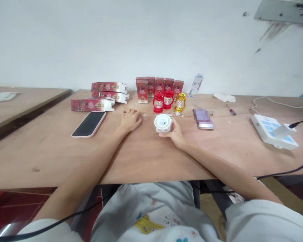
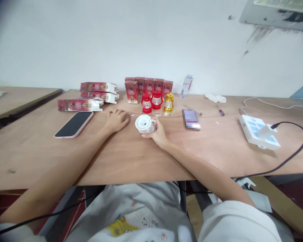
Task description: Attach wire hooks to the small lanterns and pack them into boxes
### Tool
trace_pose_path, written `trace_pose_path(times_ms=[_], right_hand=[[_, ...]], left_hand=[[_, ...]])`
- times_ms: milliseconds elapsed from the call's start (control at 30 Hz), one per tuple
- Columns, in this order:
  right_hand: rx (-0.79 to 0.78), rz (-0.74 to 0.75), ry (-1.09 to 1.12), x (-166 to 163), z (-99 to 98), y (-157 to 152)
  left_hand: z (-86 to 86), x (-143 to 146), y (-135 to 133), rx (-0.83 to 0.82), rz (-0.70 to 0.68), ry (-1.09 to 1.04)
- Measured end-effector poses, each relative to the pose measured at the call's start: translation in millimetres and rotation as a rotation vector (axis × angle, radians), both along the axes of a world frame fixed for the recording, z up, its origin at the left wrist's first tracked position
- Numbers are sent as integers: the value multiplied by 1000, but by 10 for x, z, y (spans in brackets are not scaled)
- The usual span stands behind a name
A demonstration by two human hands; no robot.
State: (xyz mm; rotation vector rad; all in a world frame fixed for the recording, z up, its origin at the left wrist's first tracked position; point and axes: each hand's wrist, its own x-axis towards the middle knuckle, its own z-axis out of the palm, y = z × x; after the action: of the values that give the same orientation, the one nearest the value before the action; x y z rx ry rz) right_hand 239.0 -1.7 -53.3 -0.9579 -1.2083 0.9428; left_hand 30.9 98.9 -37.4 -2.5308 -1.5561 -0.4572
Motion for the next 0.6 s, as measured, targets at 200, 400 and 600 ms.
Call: trace_pose_path(times_ms=[200,400,600], right_hand=[[-17,-3,-14,-3,6,-5],[-14,9,8,5,-8,4],[-35,16,18,-2,17,-7]], left_hand=[[-16,-7,25,-36,-52,20],[-1,19,18,85,-101,-26],[27,32,2,43,-115,-87]])
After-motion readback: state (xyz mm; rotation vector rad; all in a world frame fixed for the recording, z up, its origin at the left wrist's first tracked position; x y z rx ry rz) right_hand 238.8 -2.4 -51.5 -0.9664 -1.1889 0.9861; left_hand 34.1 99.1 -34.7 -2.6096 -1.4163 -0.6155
